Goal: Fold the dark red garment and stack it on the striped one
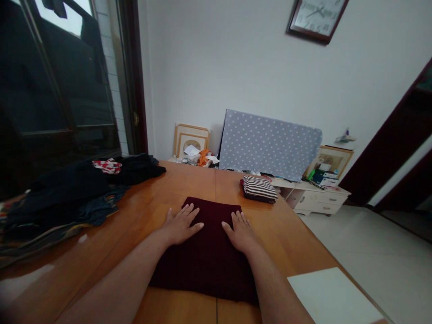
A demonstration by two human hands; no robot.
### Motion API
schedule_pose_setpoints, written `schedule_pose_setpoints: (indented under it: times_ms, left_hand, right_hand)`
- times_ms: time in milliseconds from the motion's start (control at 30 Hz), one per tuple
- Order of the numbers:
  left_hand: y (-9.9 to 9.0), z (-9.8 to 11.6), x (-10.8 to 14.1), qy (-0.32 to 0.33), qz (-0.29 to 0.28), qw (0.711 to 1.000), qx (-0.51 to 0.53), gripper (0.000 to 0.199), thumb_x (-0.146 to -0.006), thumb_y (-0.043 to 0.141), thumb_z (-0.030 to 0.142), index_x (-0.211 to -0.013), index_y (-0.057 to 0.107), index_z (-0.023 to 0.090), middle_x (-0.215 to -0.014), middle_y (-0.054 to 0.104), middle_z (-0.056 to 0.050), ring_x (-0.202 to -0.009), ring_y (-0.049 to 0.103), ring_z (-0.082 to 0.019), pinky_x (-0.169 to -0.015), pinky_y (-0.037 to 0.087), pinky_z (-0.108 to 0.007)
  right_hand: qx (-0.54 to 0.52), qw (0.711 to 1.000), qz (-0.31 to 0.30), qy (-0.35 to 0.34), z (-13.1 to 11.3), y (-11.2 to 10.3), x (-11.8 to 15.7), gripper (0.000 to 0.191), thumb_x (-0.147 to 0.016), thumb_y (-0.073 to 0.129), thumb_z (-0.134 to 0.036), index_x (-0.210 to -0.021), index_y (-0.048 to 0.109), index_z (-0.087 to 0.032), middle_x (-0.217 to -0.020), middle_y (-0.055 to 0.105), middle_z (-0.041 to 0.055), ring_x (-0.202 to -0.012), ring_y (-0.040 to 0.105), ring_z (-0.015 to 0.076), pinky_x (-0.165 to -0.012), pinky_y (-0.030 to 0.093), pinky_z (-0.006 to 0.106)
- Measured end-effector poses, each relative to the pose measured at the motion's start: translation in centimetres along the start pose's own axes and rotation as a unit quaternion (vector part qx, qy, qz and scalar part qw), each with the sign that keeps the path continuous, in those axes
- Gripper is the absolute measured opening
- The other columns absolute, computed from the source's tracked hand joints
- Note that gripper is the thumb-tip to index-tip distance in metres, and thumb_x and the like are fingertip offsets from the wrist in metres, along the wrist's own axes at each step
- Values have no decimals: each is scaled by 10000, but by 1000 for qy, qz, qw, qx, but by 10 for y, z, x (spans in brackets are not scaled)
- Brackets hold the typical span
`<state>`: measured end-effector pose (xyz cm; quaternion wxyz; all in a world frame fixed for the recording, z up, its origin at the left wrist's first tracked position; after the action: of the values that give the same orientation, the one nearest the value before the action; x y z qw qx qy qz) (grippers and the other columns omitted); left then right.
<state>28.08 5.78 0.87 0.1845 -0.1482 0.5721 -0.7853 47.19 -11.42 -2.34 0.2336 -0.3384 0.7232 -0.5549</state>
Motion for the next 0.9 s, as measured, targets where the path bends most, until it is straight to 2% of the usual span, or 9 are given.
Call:
schedule_pose_setpoints:
  times_ms: [233, 400, 600, 700, 800, 900]
  left_hand:
    - [0, -4, -2, 14, -9, 1000, -2, 831, -899, 265, 772, -1574, 296, 289, -1668, 130, -99, -1541, 74, -344, -1143, 44, -721]
    - [-7, -11, 1, 14, -27, 1000, -6, 856, -870, 369, 762, -1572, 300, 277, -1665, 153, -108, -1539, 83, -347, -1156, 91, -692]
    - [-20, -17, 8, -4, -18, 1000, 6, 811, -853, 494, 669, -1542, 373, 260, -1651, 215, -111, -1530, 133, -362, -1170, 137, -658]
    - [-23, -19, 10, -7, -5, 1000, 12, 782, -860, 511, 625, -1529, 396, 239, -1640, 254, -120, -1521, 180, -358, -1175, 166, -633]
    - [-22, -21, 9, -1, 14, 1000, 15, 758, -861, 523, 604, -1507, 430, 218, -1613, 327, -131, -1498, 259, -350, -1174, 217, -597]
    - [-20, -23, 6, 28, 50, 998, 26, 707, -877, 527, 563, -1474, 470, 190, -1559, 432, -136, -1458, 353, -323, -1165, 291, -497]
  right_hand:
    - [-14, 1000, -2, 2, 1, -1, 1, 886, -936, 305, -715, -1587, 256, -116, -1661, 164, 139, -1543, 89, 281, -1231, 103, 435]
    - [-40, 999, 23, 2, 2, -4, 3, 835, -940, 352, -680, -1572, 308, -136, -1660, 179, 128, -1541, 110, 268, -1232, 119, 423]
    - [-102, 991, 83, 16, 10, -15, 3, 738, -956, 389, -569, -1526, 390, -100, -1599, 345, 145, -1493, 292, 237, -1216, 213, 371]
    - [-109, 990, 86, 25, 11, -25, 7, 715, -940, 434, -516, -1504, 421, -76, -1564, 406, 158, -1455, 368, 247, -1200, 253, 367]
    - [-120, 990, 71, 21, 12, -37, 17, 668, -928, 456, -480, -1491, 459, -121, -1516, 484, 124, -1403, 445, 266, -1175, 303, 389]
    - [-118, 990, 78, 26, 17, -51, 33, 621, -930, 430, -455, -1459, 510, -140, -1450, 560, 111, -1343, 515, 279, -1130, 371, 403]
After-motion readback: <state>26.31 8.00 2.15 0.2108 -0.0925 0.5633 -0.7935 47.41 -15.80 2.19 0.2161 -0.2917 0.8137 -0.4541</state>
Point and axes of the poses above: each hand's wrist, its own x-axis away from the middle knuckle, its own y-axis out of the palm, z = x × y, the point moved 4 cm from there along -x, towards the middle knuckle
